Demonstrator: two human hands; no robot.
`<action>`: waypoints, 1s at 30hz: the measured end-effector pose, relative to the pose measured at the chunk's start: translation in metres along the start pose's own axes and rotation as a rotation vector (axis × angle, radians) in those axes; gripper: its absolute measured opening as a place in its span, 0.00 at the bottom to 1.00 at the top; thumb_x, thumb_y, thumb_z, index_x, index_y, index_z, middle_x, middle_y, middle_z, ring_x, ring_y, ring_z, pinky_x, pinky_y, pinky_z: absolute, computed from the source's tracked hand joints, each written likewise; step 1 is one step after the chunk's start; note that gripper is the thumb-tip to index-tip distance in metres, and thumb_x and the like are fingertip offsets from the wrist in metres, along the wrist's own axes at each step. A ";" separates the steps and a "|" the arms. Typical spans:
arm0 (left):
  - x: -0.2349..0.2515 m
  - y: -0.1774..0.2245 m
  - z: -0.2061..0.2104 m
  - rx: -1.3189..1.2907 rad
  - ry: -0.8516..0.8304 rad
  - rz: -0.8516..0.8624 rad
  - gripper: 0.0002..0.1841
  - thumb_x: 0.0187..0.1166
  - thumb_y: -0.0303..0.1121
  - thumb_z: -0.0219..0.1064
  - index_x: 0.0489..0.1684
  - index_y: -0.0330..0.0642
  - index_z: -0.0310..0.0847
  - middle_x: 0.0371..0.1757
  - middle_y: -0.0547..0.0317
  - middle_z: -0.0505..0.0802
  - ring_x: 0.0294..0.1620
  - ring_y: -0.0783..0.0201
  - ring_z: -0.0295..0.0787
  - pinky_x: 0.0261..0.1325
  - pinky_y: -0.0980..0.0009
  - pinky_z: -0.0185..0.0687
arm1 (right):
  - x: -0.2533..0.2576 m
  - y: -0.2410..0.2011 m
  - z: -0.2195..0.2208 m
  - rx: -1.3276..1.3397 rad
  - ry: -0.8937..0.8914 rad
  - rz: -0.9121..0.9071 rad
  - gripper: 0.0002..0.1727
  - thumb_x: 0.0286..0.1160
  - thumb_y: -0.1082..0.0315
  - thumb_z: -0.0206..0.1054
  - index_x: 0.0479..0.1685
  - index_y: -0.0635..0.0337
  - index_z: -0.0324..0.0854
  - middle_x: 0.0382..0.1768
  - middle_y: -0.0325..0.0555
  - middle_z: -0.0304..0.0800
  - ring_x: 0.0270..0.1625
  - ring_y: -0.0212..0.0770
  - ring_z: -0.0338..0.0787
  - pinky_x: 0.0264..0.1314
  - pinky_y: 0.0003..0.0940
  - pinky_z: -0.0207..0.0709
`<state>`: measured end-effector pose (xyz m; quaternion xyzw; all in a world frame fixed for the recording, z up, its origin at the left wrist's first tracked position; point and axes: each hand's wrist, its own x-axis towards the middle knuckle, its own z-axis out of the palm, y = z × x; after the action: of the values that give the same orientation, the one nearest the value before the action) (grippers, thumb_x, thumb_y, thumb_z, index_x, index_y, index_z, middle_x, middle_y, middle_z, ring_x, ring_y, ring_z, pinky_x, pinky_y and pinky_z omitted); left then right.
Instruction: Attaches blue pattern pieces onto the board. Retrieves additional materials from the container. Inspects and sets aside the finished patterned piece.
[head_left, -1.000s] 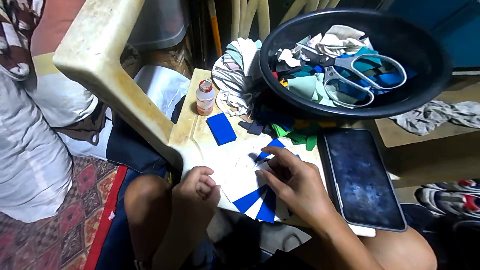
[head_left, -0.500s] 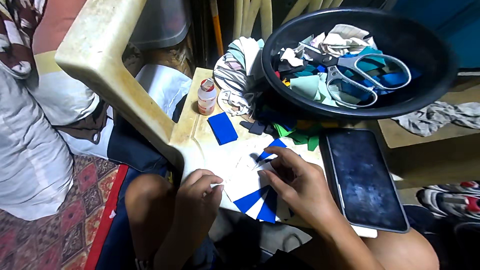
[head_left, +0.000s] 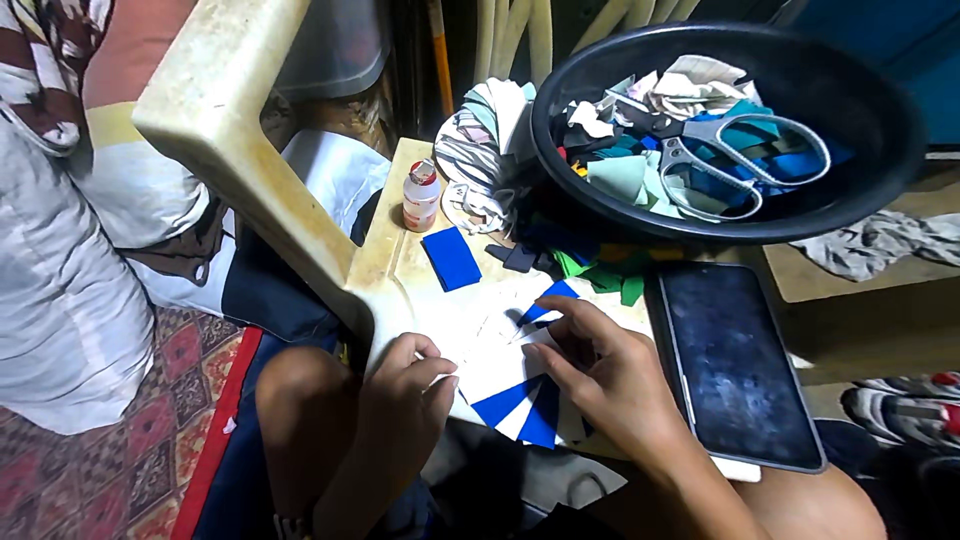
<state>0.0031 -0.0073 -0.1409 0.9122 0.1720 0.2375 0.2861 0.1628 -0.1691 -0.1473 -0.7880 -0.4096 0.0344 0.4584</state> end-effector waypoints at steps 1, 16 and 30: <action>0.000 0.000 0.000 0.001 0.000 0.001 0.06 0.69 0.31 0.72 0.35 0.42 0.95 0.42 0.53 0.90 0.31 0.76 0.81 0.33 0.85 0.76 | 0.000 0.000 0.000 0.003 0.000 -0.003 0.20 0.69 0.66 0.66 0.60 0.64 0.85 0.27 0.34 0.85 0.26 0.21 0.78 0.31 0.15 0.73; -0.002 0.001 0.004 0.054 -0.006 0.032 0.06 0.66 0.38 0.77 0.34 0.48 0.96 0.42 0.56 0.90 0.33 0.71 0.82 0.37 0.78 0.79 | -0.001 0.000 -0.002 -0.014 -0.003 0.009 0.20 0.70 0.65 0.66 0.60 0.63 0.85 0.29 0.35 0.86 0.28 0.24 0.80 0.33 0.18 0.75; -0.003 -0.004 0.007 0.053 0.032 0.063 0.07 0.63 0.39 0.77 0.33 0.49 0.96 0.42 0.58 0.90 0.34 0.71 0.84 0.37 0.78 0.81 | 0.003 0.000 0.001 -0.154 0.117 -0.103 0.18 0.66 0.69 0.69 0.56 0.64 0.87 0.35 0.46 0.87 0.35 0.39 0.85 0.40 0.32 0.81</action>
<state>0.0036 -0.0084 -0.1493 0.9206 0.1538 0.2563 0.2511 0.1648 -0.1662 -0.1472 -0.7994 -0.4234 -0.0667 0.4210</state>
